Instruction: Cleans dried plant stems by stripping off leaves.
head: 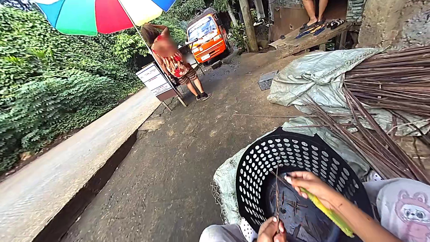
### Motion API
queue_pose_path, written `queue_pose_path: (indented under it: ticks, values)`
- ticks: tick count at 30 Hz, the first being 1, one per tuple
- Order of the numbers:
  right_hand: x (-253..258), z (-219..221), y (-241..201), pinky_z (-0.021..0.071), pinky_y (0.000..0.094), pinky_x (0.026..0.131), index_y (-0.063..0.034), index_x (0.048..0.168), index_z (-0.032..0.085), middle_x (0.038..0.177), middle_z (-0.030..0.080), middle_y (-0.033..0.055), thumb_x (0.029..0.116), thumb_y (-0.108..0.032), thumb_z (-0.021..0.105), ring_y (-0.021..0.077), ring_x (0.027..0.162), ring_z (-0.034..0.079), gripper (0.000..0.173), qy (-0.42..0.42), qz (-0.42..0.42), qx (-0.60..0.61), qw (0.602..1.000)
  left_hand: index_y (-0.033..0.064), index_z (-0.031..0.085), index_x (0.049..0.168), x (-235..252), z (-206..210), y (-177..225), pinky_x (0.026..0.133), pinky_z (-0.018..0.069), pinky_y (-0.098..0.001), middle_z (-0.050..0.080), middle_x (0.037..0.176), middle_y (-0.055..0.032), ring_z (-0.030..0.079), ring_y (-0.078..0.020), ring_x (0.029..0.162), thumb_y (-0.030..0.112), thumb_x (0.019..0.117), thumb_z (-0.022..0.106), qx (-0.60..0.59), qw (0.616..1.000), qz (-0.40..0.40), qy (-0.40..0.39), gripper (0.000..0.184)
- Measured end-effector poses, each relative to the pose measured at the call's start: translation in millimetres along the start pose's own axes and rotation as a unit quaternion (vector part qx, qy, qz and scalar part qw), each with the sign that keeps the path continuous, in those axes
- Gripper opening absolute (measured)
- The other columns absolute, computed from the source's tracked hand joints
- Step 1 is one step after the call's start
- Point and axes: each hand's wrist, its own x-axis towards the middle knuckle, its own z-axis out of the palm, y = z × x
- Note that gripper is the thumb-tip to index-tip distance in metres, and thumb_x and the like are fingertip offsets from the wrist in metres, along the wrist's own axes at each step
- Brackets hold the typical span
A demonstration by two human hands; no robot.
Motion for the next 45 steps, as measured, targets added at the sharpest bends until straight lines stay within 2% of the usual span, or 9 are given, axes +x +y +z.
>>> queue_pose_path:
  ticks: [3, 7, 10, 14, 24, 32, 36, 39, 45]
  values:
    - [-10, -1, -12, 0.0423, 0.0129, 0.050, -0.0001, 0.104, 0.057, 0.063, 0.051, -0.0064, 0.1037, 0.005, 0.046, -0.0008, 0.050, 0.049, 0.012, -0.015, 0.008, -0.004, 1.000, 0.0145, 0.044, 0.082, -4, -6, 2, 0.039, 0.0323, -0.0044, 0.044, 0.053, 0.0156, 0.038, 0.0114, 0.038, 0.003, 0.1058, 0.011, -0.016, 1.000, 0.010, 0.003, 0.042]
    - [-25, 4, -6, 0.0413, 0.0136, 0.056, -0.0064, 0.100, 0.049, 0.068, 0.047, -0.0084, 0.1038, 0.001, 0.043, -0.0019, 0.056, 0.047, 0.010, -0.178, 0.003, -0.087, 0.980, 0.0148, 0.046, 0.083, -2, -5, 5, 0.039, 0.0336, -0.0039, 0.045, 0.052, 0.0157, 0.040, 0.0111, 0.037, 0.005, 0.1057, 0.010, -0.031, 0.999, 0.007, -0.015, 0.044]
    - [-26, 8, 1, 0.0404, 0.0128, 0.053, -0.0078, 0.101, 0.047, 0.064, 0.048, -0.0101, 0.0991, -0.002, 0.048, -0.0037, 0.053, 0.047, 0.006, -0.278, 0.015, -0.103, 0.955, 0.0154, 0.046, 0.082, -1, -4, 5, 0.039, 0.0333, -0.0038, 0.045, 0.052, 0.0159, 0.040, 0.0110, 0.037, 0.006, 0.1054, 0.010, -0.029, 0.999, -0.001, -0.028, 0.044]
    - [-19, 10, 6, 0.0399, 0.0107, 0.051, -0.0096, 0.105, 0.044, 0.062, 0.050, -0.0122, 0.0951, -0.001, 0.053, -0.0064, 0.050, 0.048, 0.016, -0.341, 0.014, -0.102, 0.934, 0.0181, 0.049, 0.074, 3, -7, 1, 0.039, 0.0330, -0.0038, 0.047, 0.052, 0.0159, 0.042, 0.0112, 0.038, 0.006, 0.1023, 0.012, -0.099, 0.989, -0.043, -0.097, 0.048]
    - [-12, 15, 8, 0.0374, 0.0110, 0.045, -0.0116, 0.098, 0.040, 0.055, 0.049, -0.0121, 0.0905, 0.004, 0.061, -0.0049, 0.045, 0.048, 0.027, -0.230, -0.047, -0.069, 0.969, 0.0174, 0.050, 0.075, 9, -12, 2, 0.039, 0.0358, -0.0048, 0.048, 0.052, 0.0148, 0.044, 0.0093, 0.037, 0.008, 0.1044, 0.014, -0.123, 0.984, -0.057, -0.112, 0.047]
    - [-11, 7, -11, 0.0389, 0.0106, 0.048, -0.0092, 0.096, 0.039, 0.058, 0.046, -0.0099, 0.0977, 0.009, 0.052, -0.0042, 0.047, 0.046, 0.022, -0.095, -0.071, -0.017, 0.993, 0.0177, 0.048, 0.076, 2, -15, 2, 0.039, 0.0344, -0.0047, 0.047, 0.052, 0.0148, 0.042, 0.0097, 0.037, 0.009, 0.1052, 0.012, -0.094, 0.991, -0.050, -0.079, 0.048]
    - [-22, 7, -8, 0.0414, 0.0124, 0.055, -0.0076, 0.102, 0.042, 0.065, 0.048, -0.0098, 0.1025, 0.002, 0.043, -0.0037, 0.054, 0.049, 0.010, -0.200, -0.033, -0.066, 0.977, 0.0161, 0.047, 0.077, 2, -9, 2, 0.038, 0.0339, -0.0047, 0.045, 0.050, 0.0146, 0.041, 0.0095, 0.036, 0.009, 0.1063, 0.010, -0.065, 0.996, -0.037, -0.040, 0.047]
    - [-19, 12, 6, 0.0410, 0.0117, 0.054, -0.0085, 0.100, 0.046, 0.064, 0.050, -0.0111, 0.1002, -0.002, 0.045, -0.0048, 0.054, 0.049, 0.007, -0.291, -0.004, -0.089, 0.953, 0.0161, 0.047, 0.078, 3, -7, 1, 0.037, 0.0340, -0.0046, 0.045, 0.050, 0.0150, 0.041, 0.0098, 0.036, 0.009, 0.1056, 0.011, -0.056, 0.997, -0.037, -0.047, 0.046]
    - [-11, 15, 8, 0.0390, 0.0100, 0.048, -0.0108, 0.093, 0.050, 0.059, 0.051, -0.0130, 0.0975, 0.001, 0.048, -0.0062, 0.049, 0.048, 0.012, -0.279, -0.025, -0.053, 0.958, 0.0184, 0.049, 0.074, 4, -12, 2, 0.037, 0.0340, -0.0053, 0.046, 0.050, 0.0153, 0.043, 0.0091, 0.036, 0.009, 0.1042, 0.014, -0.104, 0.990, -0.037, -0.091, 0.047]
